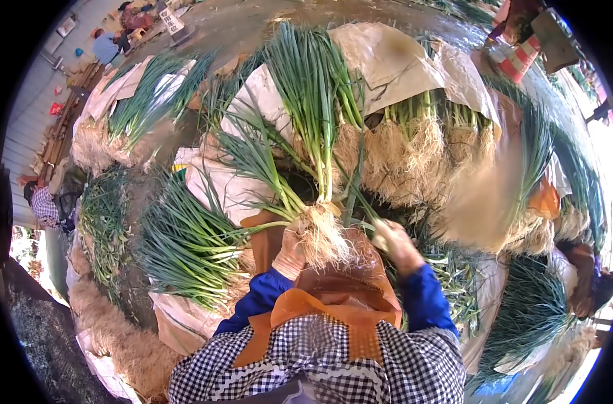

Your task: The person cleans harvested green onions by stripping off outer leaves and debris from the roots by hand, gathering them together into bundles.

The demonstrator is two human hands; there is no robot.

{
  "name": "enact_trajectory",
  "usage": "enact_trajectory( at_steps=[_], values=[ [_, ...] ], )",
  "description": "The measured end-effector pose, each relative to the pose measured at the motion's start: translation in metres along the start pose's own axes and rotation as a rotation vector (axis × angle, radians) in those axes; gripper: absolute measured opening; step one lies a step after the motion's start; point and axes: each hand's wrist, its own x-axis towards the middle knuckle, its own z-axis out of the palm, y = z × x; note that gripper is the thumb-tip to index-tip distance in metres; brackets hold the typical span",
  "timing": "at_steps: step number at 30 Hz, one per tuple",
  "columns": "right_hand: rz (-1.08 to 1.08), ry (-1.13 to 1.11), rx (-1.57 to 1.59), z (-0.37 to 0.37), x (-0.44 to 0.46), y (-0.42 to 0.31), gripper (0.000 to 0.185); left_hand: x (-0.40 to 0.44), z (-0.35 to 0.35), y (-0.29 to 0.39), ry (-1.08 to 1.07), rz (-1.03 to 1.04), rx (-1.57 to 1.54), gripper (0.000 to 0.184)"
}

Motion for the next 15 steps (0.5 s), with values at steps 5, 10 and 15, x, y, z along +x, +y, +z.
enact_trajectory(
  at_steps=[5, 10, 15],
  values=[
    [0.437, 0.089, -1.497, -0.028, -0.021, -0.039, 0.041, 0.013, -0.025, -0.007, -0.028, -0.02, 0.009, 0.039],
    [-0.445, 0.078, -0.164, 0.071, 0.068, -0.06, 0.041, 0.006, -0.013, -0.012, 0.065, -0.023, -0.031, 0.036],
    [-0.269, -0.004, 0.403, 0.104, 0.089, -0.032, 0.032, 0.006, -0.015, -0.004, -0.071, -0.016, -0.275, 0.032]
  ],
)
